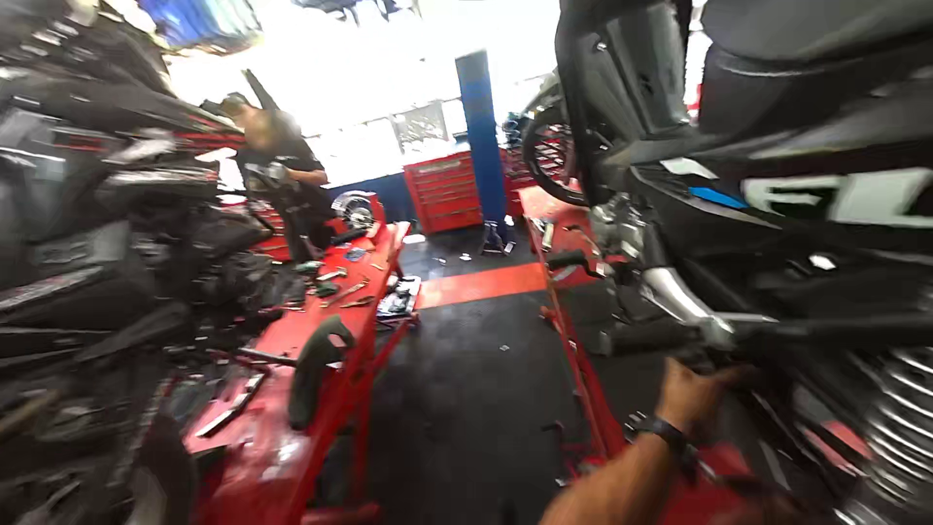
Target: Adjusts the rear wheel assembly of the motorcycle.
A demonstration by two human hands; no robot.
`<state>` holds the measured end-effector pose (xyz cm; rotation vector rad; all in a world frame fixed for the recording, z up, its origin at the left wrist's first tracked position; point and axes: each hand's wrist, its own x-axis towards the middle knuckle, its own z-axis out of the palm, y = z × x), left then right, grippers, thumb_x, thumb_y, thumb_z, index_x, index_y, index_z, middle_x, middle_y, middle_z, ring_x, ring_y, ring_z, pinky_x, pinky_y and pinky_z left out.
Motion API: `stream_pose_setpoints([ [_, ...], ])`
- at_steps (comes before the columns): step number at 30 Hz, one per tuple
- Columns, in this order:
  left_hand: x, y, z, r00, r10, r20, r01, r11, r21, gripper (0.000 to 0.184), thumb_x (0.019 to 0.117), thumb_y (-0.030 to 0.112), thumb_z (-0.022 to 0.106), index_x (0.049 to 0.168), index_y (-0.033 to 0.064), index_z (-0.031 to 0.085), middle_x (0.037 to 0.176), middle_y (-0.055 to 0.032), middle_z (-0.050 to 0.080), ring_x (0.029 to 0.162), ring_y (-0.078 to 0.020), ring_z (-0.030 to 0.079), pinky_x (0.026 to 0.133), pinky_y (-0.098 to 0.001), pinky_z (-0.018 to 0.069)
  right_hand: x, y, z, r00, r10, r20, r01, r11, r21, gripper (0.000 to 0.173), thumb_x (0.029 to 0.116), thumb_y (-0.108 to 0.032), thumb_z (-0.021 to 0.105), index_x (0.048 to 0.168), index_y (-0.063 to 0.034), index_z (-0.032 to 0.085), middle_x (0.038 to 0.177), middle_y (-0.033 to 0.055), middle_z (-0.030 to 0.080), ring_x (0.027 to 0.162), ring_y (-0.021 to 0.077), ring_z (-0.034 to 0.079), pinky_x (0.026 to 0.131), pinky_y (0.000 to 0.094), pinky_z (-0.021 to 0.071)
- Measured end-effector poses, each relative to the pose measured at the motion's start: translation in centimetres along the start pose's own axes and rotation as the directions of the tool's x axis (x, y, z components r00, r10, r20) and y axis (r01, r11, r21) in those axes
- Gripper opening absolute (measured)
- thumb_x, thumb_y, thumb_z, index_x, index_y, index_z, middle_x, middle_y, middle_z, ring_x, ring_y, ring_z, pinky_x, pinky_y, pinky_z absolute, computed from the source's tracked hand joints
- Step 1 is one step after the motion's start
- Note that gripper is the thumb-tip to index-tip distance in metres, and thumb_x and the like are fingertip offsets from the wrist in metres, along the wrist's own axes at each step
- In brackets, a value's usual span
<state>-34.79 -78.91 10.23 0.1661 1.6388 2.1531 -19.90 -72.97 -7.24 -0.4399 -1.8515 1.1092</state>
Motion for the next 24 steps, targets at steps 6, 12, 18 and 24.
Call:
stream_pose_setpoints([
  [6, 0.9, -2.7, 0.9, 0.999, 0.028, 0.021, -0.028, 0.999, 0.034, 0.044, 0.098, 0.025, 0.071, 0.132, 0.0004, 0.058, 0.11, -0.0123, 0.071, 0.094, -0.0179, 0.07, 0.084, -0.0382, 0.0599, 0.0, -3.5, -3.9, 0.96, 0.212, 0.182, -0.201, 0.976, -0.078, 0.03, 0.104, -0.012, 0.043, 0.11, 0.0071, 0.065, 0.1, 0.0137, 0.073, 0.086, 0.0184, 0.071, 0.078, 0.0371, 0.0612],
  [12, 0.7, -2.8, 1.7, 1.0, -0.013, -0.028, 0.011, 0.997, -0.074, 0.05, 0.0963, 0.027, 0.073, 0.132, -0.0019, 0.054, 0.106, -0.0131, 0.071, 0.089, -0.019, 0.069, 0.079, -0.038, 0.0593, -0.9, -7.1, -9.8, 0.896, 0.341, 0.284, -0.24, 0.911, -0.337, 0.046, 0.1093, -0.036, 0.038, 0.101, -0.0027, 0.069, 0.073, 0.001, 0.068, 0.063, 0.0142, 0.066, 0.062, 0.0401, 0.0591],
  [18, 0.7, -2.9, 2.0, 0.998, -0.039, -0.047, 0.034, 0.994, -0.1, 0.054, 0.0936, 0.031, 0.076, 0.132, -0.0014, 0.057, 0.111, -0.0147, 0.07, 0.095, -0.0219, 0.069, 0.083, -0.0406, 0.0589, -0.6, -8.9, -13.4, 0.847, 0.48, 0.229, -0.242, 0.731, -0.638, 0.05, 0.1065, -0.048, 0.041, 0.099, -0.0105, 0.073, 0.069, 0.0015, 0.068, 0.063, 0.0196, 0.068, 0.064, 0.0492, 0.0587],
  [24, 0.7, -3.0, 1.8, 0.994, -0.095, -0.047, 0.091, 0.992, -0.088, 0.076, 0.0917, 0.034, 0.078, 0.146, -0.0019, 0.04, 0.124, -0.0201, 0.065, 0.104, -0.0264, 0.068, 0.089, -0.0429, 0.0578, -0.6, -8.7, -11.8, 0.888, 0.414, 0.203, -0.237, 0.787, -0.569, 0.047, 0.1082, -0.041, 0.039, 0.099, -0.009, 0.072, 0.068, -0.0017, 0.067, 0.061, 0.0157, 0.066, 0.063, 0.0447, 0.058],
])
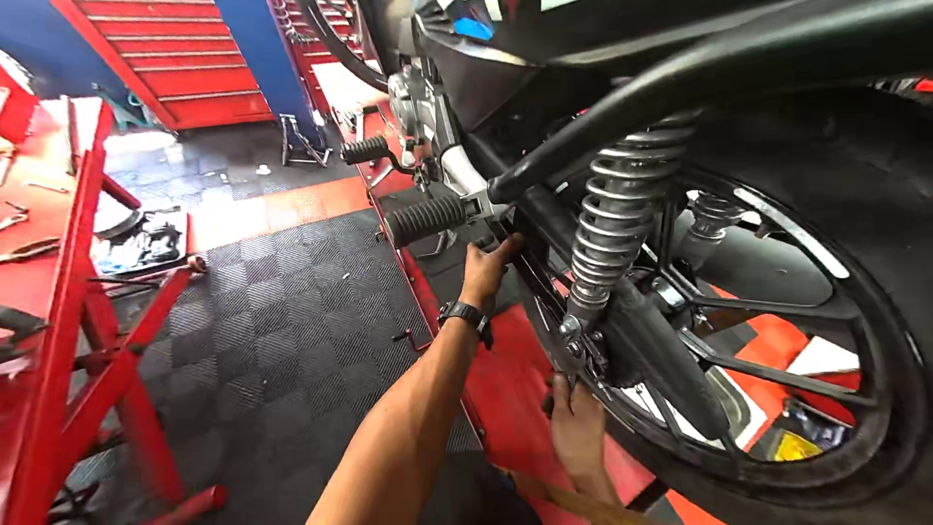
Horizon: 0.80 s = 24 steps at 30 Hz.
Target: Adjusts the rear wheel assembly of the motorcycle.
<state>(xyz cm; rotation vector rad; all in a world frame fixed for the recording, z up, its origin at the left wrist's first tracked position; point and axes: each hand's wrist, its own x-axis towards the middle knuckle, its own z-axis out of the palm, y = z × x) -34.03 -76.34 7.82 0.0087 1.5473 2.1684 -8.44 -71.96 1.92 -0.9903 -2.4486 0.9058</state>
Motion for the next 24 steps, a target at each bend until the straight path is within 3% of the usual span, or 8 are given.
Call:
stream_pose_setpoints([
  [2, 0.2, 0.2, 0.0, 1.0, 0.004, 0.003, -0.004, 1.0, -0.005, 0.077, 0.0913, 0.034, 0.079, 0.146, -0.0018, 0.039, 0.124, -0.0203, 0.065, 0.104, -0.0265, 0.068, 0.089, -0.0431, 0.058, 0.6, -0.2, 2.2, 0.997, -0.022, -0.076, 0.026, 0.999, 0.045, 0.047, 0.1087, -0.038, 0.038, 0.1, -0.005, 0.071, 0.071, 0.001, 0.069, 0.065, 0.0174, 0.069, 0.066, 0.0475, 0.0593],
  [6, 0.2, 0.0, 0.0, 0.999, 0.035, 0.014, -0.035, 0.999, -0.004, 0.065, 0.0931, 0.034, 0.077, 0.14, -0.0025, 0.049, 0.119, -0.0189, 0.068, 0.102, -0.0257, 0.069, 0.089, -0.0425, 0.0589, 3.2, -0.4, 7.9, 0.959, -0.091, -0.269, 0.183, 0.922, 0.341, 0.04, 0.1078, -0.025, 0.037, 0.096, 0.0023, 0.065, 0.076, 0.0056, 0.069, 0.063, 0.0144, 0.065, 0.062, 0.0373, 0.0587],
  [10, 0.2, -0.3, 0.2, 0.999, 0.039, 0.005, -0.039, 0.998, -0.044, 0.068, 0.0932, 0.034, 0.076, 0.142, -0.003, 0.047, 0.121, -0.0203, 0.067, 0.103, -0.0268, 0.069, 0.089, -0.0433, 0.0586, 4.6, -0.1, 9.3, 0.946, -0.164, -0.278, 0.269, 0.879, 0.395, 0.044, 0.1109, -0.03, 0.033, 0.105, -0.0028, 0.067, 0.089, 0.004, 0.074, 0.072, 0.0133, 0.069, 0.07, 0.0368, 0.0609],
  [13, -0.2, -0.4, 0.3, 0.999, 0.031, -0.014, -0.031, 0.998, -0.052, 0.071, 0.0925, 0.035, 0.077, 0.143, -0.0032, 0.045, 0.122, -0.0204, 0.066, 0.104, -0.0266, 0.068, 0.088, -0.0429, 0.0579, 3.4, 0.8, 7.5, 0.965, -0.2, -0.171, 0.246, 0.914, 0.322, 0.037, 0.1085, -0.024, 0.039, 0.101, -0.0036, 0.069, 0.082, 0.0036, 0.072, 0.069, 0.0141, 0.068, 0.068, 0.0388, 0.0606],
  [16, -0.2, -0.3, 0.4, 0.999, 0.033, -0.029, -0.035, 0.998, -0.055, 0.073, 0.0911, 0.035, 0.079, 0.144, -0.0037, 0.045, 0.122, -0.0205, 0.066, 0.102, -0.0267, 0.067, 0.087, -0.0423, 0.0575, 1.4, 1.4, 5.1, 0.992, -0.119, -0.034, 0.124, 0.964, 0.233, 0.035, 0.1085, -0.024, 0.04, 0.103, -0.0028, 0.068, 0.079, 0.0018, 0.07, 0.065, 0.0134, 0.067, 0.065, 0.0383, 0.06],
  [19, -0.1, -0.4, 0.3, 0.999, 0.018, -0.034, -0.02, 0.998, -0.059, 0.08, 0.0889, 0.035, 0.081, 0.146, -0.0034, 0.041, 0.123, -0.0217, 0.065, 0.104, -0.0281, 0.067, 0.088, -0.0439, 0.0574, -0.1, 1.6, 2.2, 0.998, -0.065, -0.008, 0.065, 0.994, 0.084, 0.041, 0.1083, -0.036, 0.041, 0.106, -0.0069, 0.07, 0.069, -0.0014, 0.068, 0.06, 0.0148, 0.066, 0.06, 0.0422, 0.0587],
  [21, -0.1, -0.6, 0.3, 0.999, 0.005, -0.038, -0.007, 0.999, -0.05, 0.081, 0.0882, 0.037, 0.081, 0.147, -0.0025, 0.041, 0.122, -0.0216, 0.065, 0.103, -0.0277, 0.067, 0.088, -0.0431, 0.0573, -0.8, 1.6, 0.4, 0.998, -0.06, -0.024, 0.059, 0.998, -0.037, 0.049, 0.1072, -0.047, 0.04, 0.101, -0.0106, 0.073, 0.063, -0.0016, 0.065, 0.053, 0.0166, 0.063, 0.054, 0.044, 0.0559],
  [24, 0.0, -0.7, 0.5, 0.999, -0.001, -0.038, -0.001, 0.998, -0.058, 0.08, 0.0884, 0.038, 0.081, 0.146, -0.0025, 0.042, 0.121, -0.0219, 0.065, 0.102, -0.0277, 0.067, 0.087, -0.0431, 0.0576, -1.1, 0.5, -2.0, 0.999, -0.03, -0.011, 0.027, 0.982, -0.188, 0.054, 0.1055, -0.051, 0.04, 0.097, -0.0106, 0.075, 0.063, 0.0042, 0.067, 0.058, 0.024, 0.067, 0.058, 0.0525, 0.0553],
])
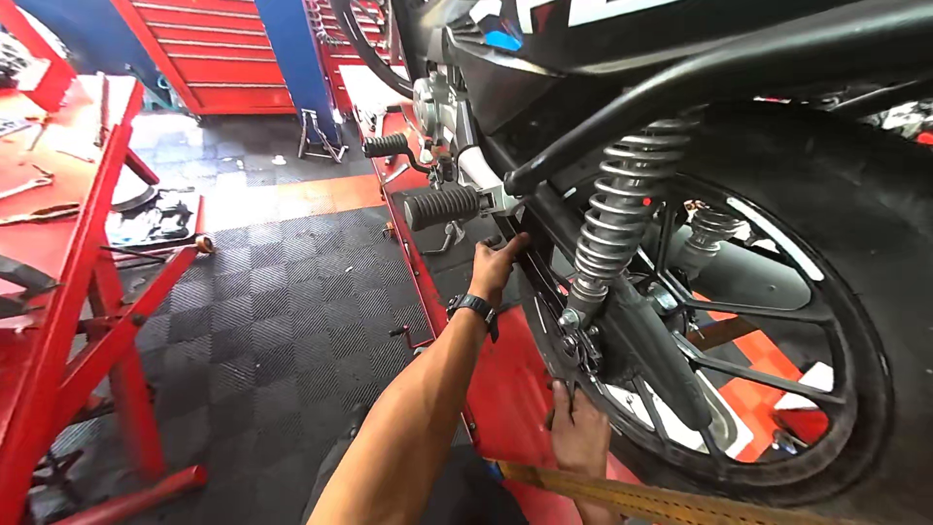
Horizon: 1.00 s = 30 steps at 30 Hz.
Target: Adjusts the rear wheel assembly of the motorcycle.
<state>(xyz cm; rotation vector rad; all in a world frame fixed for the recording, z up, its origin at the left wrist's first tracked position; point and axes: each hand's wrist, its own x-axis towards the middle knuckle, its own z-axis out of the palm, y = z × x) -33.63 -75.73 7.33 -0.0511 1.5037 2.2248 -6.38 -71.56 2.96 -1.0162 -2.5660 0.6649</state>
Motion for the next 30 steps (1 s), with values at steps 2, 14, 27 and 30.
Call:
stream_pose_setpoints([
  [2, 0.0, 0.0, 0.0, 1.0, -0.001, 0.001, 0.001, 1.0, -0.003, 0.08, 0.0886, 0.038, 0.081, 0.146, -0.0022, 0.042, 0.121, -0.0218, 0.065, 0.102, -0.0276, 0.067, 0.087, -0.0435, 0.0578, 0.1, -0.5, -1.2, 1.0, 0.02, 0.016, -0.02, 1.0, -0.001, 0.053, 0.1046, -0.053, 0.042, 0.096, -0.0125, 0.076, 0.063, 0.005, 0.065, 0.059, 0.0243, 0.066, 0.059, 0.053, 0.0543],
  [14, 0.1, -0.1, -0.2, 1.0, 0.02, 0.016, -0.021, 0.999, 0.037, 0.077, 0.0899, 0.037, 0.079, 0.144, -0.0037, 0.043, 0.123, -0.0217, 0.066, 0.107, -0.0282, 0.067, 0.091, -0.0443, 0.0574, 0.4, -0.2, 2.1, 0.977, -0.072, -0.201, 0.116, 0.97, 0.215, 0.05, 0.1069, -0.04, 0.039, 0.086, -0.0075, 0.07, 0.06, -0.0008, 0.056, 0.053, 0.0115, 0.056, 0.052, 0.0357, 0.0481],
  [27, 0.2, 0.2, -0.4, 1.0, 0.019, 0.016, -0.02, 0.999, 0.044, 0.08, 0.0894, 0.038, 0.08, 0.146, -0.0023, 0.04, 0.125, -0.022, 0.065, 0.108, -0.0282, 0.067, 0.092, -0.0434, 0.0566, 5.3, -0.9, 11.1, 0.905, -0.059, -0.421, 0.291, 0.809, 0.511, 0.042, 0.104, -0.027, 0.037, 0.082, 0.0008, 0.06, 0.061, -0.0014, 0.053, 0.053, 0.0067, 0.053, 0.054, 0.0259, 0.0501],
  [30, 0.2, 0.0, -0.4, 1.0, 0.021, 0.01, -0.021, 0.999, 0.042, 0.08, 0.0886, 0.038, 0.081, 0.145, -0.0027, 0.042, 0.124, -0.022, 0.065, 0.106, -0.0275, 0.067, 0.09, -0.0424, 0.0568, 5.2, -1.1, 11.3, 0.901, -0.026, -0.434, 0.276, 0.804, 0.526, 0.04, 0.1024, -0.026, 0.038, 0.083, 0.0017, 0.06, 0.061, -0.0008, 0.053, 0.055, 0.0071, 0.054, 0.056, 0.0264, 0.0507],
])
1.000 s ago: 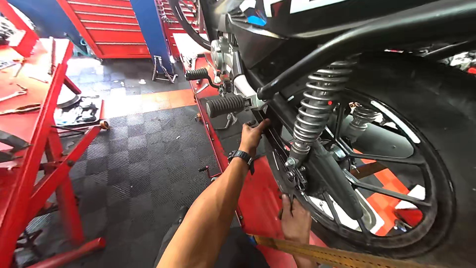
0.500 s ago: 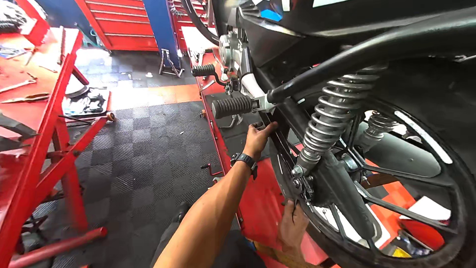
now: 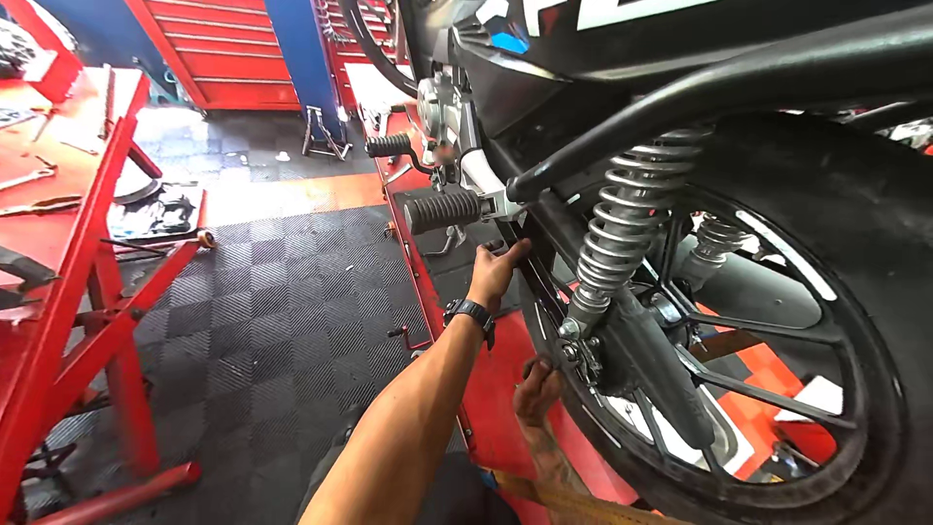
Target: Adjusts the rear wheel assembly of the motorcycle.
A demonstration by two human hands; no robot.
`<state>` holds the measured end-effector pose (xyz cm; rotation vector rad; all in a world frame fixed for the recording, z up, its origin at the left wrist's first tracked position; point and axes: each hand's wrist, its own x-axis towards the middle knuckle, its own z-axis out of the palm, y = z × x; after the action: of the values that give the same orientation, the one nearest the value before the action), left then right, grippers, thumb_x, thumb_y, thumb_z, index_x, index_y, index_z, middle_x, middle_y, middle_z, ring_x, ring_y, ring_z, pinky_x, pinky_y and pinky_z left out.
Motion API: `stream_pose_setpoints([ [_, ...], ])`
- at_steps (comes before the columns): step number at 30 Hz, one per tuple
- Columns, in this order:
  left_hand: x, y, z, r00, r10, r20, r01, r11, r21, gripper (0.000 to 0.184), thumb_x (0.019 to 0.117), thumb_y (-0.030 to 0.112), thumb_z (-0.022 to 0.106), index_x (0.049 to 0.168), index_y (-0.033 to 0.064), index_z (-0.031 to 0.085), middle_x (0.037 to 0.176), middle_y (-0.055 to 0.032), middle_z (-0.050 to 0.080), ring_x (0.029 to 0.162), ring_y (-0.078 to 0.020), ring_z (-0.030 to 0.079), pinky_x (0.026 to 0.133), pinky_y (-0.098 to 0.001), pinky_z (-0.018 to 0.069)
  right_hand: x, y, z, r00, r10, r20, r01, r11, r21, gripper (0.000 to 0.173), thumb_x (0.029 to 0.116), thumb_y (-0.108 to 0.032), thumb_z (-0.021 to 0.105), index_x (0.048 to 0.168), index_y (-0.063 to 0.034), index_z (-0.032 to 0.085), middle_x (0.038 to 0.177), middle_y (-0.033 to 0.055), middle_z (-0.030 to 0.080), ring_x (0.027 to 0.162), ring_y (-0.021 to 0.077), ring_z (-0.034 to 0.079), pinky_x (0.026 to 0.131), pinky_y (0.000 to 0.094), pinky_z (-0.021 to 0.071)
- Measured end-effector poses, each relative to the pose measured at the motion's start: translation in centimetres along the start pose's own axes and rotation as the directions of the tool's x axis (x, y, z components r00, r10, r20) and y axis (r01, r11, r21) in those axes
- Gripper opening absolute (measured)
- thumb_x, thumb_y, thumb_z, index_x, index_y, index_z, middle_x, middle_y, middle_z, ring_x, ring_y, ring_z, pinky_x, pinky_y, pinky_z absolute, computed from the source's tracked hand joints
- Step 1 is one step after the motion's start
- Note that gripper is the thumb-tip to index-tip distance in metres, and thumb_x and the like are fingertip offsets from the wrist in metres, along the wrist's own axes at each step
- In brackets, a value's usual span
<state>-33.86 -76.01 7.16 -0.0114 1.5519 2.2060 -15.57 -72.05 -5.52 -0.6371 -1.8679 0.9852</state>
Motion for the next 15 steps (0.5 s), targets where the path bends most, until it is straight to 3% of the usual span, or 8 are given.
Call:
stream_pose_setpoints([
  [2, 0.0, 0.1, 0.0, 1.0, -0.005, 0.006, 0.005, 1.0, -0.003, 0.08, 0.0892, 0.038, 0.08, 0.146, -0.0024, 0.04, 0.124, -0.0222, 0.065, 0.107, -0.0277, 0.067, 0.092, -0.0427, 0.0563, 0.0, -0.1, 0.5, 0.999, -0.008, -0.051, 0.006, 1.0, -0.03, 0.043, 0.1025, -0.026, 0.036, 0.081, 0.0027, 0.06, 0.06, 0.0002, 0.052, 0.055, 0.0085, 0.054, 0.057, 0.0282, 0.0509],
  [3, -0.1, 0.2, 0.0, 1.0, -0.008, 0.006, 0.008, 1.0, -0.004, 0.08, 0.0895, 0.038, 0.08, 0.146, -0.0021, 0.04, 0.123, -0.022, 0.066, 0.107, -0.0276, 0.067, 0.092, -0.0428, 0.0562, 0.0, -0.4, 0.9, 0.995, -0.016, -0.098, 0.011, 0.999, -0.049, 0.042, 0.1016, -0.024, 0.035, 0.075, 0.0004, 0.057, 0.057, -0.0004, 0.049, 0.053, 0.0078, 0.052, 0.056, 0.0267, 0.0494],
  [5, 0.0, 0.3, 0.0, 1.0, -0.012, 0.01, 0.012, 1.0, -0.002, 0.08, 0.09, 0.037, 0.08, 0.147, -0.002, 0.039, 0.123, -0.0216, 0.066, 0.108, -0.0276, 0.067, 0.093, -0.0429, 0.056, 0.1, -0.5, 1.9, 0.985, -0.056, -0.161, 0.05, 0.998, -0.046, 0.045, 0.1045, -0.028, 0.034, 0.073, -0.0021, 0.053, 0.059, -0.0013, 0.046, 0.054, 0.0059, 0.05, 0.057, 0.0232, 0.0487],
  [8, 0.2, 0.3, -0.1, 1.0, -0.006, 0.022, 0.006, 1.0, 0.005, 0.078, 0.0904, 0.038, 0.079, 0.146, -0.0022, 0.041, 0.122, -0.0208, 0.065, 0.105, -0.0257, 0.066, 0.091, -0.0415, 0.0558, 0.7, 0.8, 4.3, 0.97, -0.118, -0.213, 0.122, 0.993, 0.005, 0.054, 0.1077, -0.039, 0.03, 0.088, 0.0032, 0.057, 0.065, 0.003, 0.053, 0.058, 0.0091, 0.055, 0.06, 0.0276, 0.0527],
  [12, 0.1, 0.2, 0.0, 0.999, 0.041, 0.035, -0.041, 0.999, -0.002, 0.065, 0.0934, 0.037, 0.076, 0.139, -0.0027, 0.05, 0.12, -0.0185, 0.067, 0.104, -0.0253, 0.067, 0.09, -0.0431, 0.057, 1.4, 0.9, 5.1, 0.991, -0.1, -0.094, 0.108, 0.99, 0.091, 0.06, 0.1083, -0.056, 0.023, 0.086, -0.0106, 0.056, 0.068, 0.0006, 0.054, 0.056, 0.0121, 0.053, 0.052, 0.0325, 0.05],
  [15, -0.1, 0.0, 0.0, 0.998, 0.058, 0.04, -0.058, 0.998, 0.0, 0.06, 0.0937, 0.038, 0.075, 0.134, -0.0009, 0.055, 0.116, -0.0161, 0.068, 0.101, -0.0238, 0.067, 0.087, -0.0426, 0.0571, 1.1, 1.2, 1.9, 0.981, -0.12, 0.152, 0.123, 0.992, -0.011, 0.055, 0.1107, -0.041, 0.023, 0.091, -0.0067, 0.061, 0.072, 0.0037, 0.062, 0.059, 0.016, 0.059, 0.057, 0.0389, 0.0554],
])
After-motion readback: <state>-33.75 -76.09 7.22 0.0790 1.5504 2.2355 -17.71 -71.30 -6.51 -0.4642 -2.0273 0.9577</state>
